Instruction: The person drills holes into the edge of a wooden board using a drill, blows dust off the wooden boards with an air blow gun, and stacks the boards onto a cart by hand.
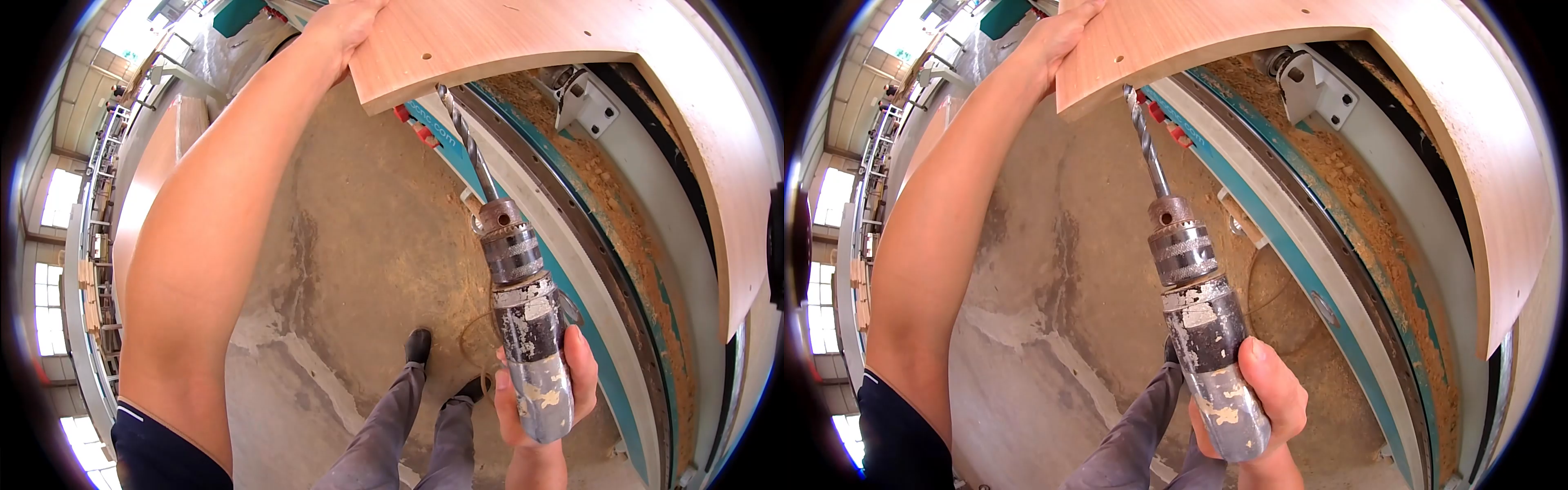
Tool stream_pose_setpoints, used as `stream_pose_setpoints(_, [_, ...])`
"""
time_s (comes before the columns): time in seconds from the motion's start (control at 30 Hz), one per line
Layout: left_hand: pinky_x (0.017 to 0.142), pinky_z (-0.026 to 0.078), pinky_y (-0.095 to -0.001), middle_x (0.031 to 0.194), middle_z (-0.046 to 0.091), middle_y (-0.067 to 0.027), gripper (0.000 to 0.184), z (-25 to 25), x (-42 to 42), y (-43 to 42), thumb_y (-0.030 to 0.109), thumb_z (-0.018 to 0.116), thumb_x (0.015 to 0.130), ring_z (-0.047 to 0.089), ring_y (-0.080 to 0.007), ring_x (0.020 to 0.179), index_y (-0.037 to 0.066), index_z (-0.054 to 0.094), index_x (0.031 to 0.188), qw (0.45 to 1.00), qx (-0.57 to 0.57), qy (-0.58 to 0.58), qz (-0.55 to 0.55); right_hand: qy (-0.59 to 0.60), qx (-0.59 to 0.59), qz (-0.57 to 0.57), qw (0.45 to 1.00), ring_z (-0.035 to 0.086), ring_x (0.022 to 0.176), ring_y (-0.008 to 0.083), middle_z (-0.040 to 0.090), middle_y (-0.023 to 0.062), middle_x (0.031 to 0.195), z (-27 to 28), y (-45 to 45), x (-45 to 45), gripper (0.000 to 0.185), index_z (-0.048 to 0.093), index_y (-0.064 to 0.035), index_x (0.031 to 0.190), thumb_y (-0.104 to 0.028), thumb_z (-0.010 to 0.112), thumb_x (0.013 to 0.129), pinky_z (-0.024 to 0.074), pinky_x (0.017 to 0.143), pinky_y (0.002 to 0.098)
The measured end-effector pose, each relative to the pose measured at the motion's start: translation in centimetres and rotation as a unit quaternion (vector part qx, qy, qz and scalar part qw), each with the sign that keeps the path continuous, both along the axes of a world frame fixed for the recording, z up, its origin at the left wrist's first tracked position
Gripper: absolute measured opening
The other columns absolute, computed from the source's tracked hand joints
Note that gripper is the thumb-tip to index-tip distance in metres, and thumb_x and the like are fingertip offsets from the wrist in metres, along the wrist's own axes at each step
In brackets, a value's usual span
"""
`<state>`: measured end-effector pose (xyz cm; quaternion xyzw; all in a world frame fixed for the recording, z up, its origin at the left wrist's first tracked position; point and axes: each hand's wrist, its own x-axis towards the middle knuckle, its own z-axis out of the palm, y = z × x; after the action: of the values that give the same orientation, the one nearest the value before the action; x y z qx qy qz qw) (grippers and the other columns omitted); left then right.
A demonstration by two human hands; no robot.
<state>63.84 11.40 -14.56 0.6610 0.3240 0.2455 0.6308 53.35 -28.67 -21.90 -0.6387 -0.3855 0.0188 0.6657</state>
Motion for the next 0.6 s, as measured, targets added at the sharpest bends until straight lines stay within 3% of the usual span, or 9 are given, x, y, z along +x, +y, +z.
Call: stream_pose_setpoints(0.6, [0.077,0.057,-0.0402,0.109,0.067,-0.0159,0.048,-0.1,0.0,0.3,0.031,0.064,0.092,0.068,-0.0263,0.091,-0.006,0.056,0.121,1.000,0.014,0.003,0.014,-0.009,0.009,0.004,1.000,0.065,0.089,0.0268,0.049,0.0197,0.124,-0.1,0.1,0.2,0.075,0.035,0.0068,0.139,0.002,0.068,0.072,0.0574,0.072,0.0346])
